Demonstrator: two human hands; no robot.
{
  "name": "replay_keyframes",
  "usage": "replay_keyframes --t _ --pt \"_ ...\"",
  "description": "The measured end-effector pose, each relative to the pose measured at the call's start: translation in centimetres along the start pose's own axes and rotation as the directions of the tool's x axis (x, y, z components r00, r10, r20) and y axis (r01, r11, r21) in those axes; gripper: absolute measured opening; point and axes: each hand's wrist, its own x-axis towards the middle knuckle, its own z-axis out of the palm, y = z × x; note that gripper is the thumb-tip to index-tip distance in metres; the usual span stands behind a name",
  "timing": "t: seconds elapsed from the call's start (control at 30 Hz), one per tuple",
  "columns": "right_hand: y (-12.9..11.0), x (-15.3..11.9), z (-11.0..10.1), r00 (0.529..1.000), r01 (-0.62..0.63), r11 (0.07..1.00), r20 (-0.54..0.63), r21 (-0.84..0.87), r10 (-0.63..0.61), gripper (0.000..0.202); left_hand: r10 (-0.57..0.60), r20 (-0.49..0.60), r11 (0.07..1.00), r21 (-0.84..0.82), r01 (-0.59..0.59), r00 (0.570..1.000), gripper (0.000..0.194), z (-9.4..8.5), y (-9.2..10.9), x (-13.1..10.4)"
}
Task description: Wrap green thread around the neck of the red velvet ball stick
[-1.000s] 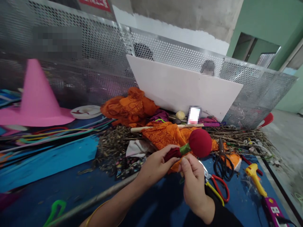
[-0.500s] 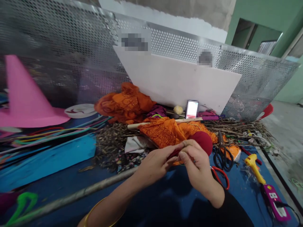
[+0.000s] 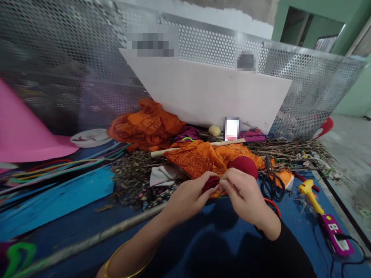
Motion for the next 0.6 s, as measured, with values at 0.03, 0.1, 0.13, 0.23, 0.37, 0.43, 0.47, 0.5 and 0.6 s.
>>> replay_keyframes --t 0.03,0.1,0.13,0.23,0.37,0.43,0.47,0.5,0.6 --pt "0.0 0.1 -0.1 0.999 0.030 1.000 0.024 -0.003 -0.030 0.026 0.015 0.004 1.000 -0.003 -0.015 1.000 0.025 0.0 -0.1 0.0" --pt "0.0 0.2 -0.2 0.996 0.068 0.998 0.057 -0.006 -0.067 0.025 0.038 0.007 0.999 0.004 -0.038 0.999 0.022 -0.1 -0.2 -0.1" --pt "0.1 0.3 -0.1 0.995 0.075 0.997 0.063 -0.011 -0.075 0.025 0.046 0.010 0.999 0.012 -0.046 0.999 0.020 -0.1 -0.2 -0.1" --pt "0.4 0.4 0.0 0.997 0.056 0.998 0.053 -0.043 -0.053 0.025 0.066 0.022 0.997 0.043 -0.067 0.998 0.020 -0.2 -0.2 -0.3" --pt "0.8 0.4 0.4 0.999 0.029 0.998 0.033 -0.062 -0.027 0.026 0.088 0.009 0.990 0.113 -0.088 0.996 0.022 -0.2 0.2 -0.5" --pt "0.9 0.5 0.6 0.999 0.034 0.998 0.020 -0.052 -0.033 0.026 0.087 -0.015 0.982 0.170 -0.084 0.996 0.022 -0.1 0.4 -0.6" --pt "0.9 0.5 0.7 0.999 0.035 0.998 0.008 -0.049 -0.035 0.026 0.090 -0.024 0.976 0.201 -0.083 0.996 0.023 0.0 0.4 -0.6" --pt "1.0 0.6 0.9 0.999 0.031 0.998 -0.010 -0.048 -0.032 0.026 0.095 -0.028 0.969 0.230 -0.086 0.995 0.023 0.1 0.4 -0.6" --pt "1.1 0.6 1.2 0.996 -0.010 0.998 -0.087 -0.055 0.005 0.028 0.116 -0.025 0.951 0.290 -0.103 0.993 0.023 0.5 0.3 -0.6"
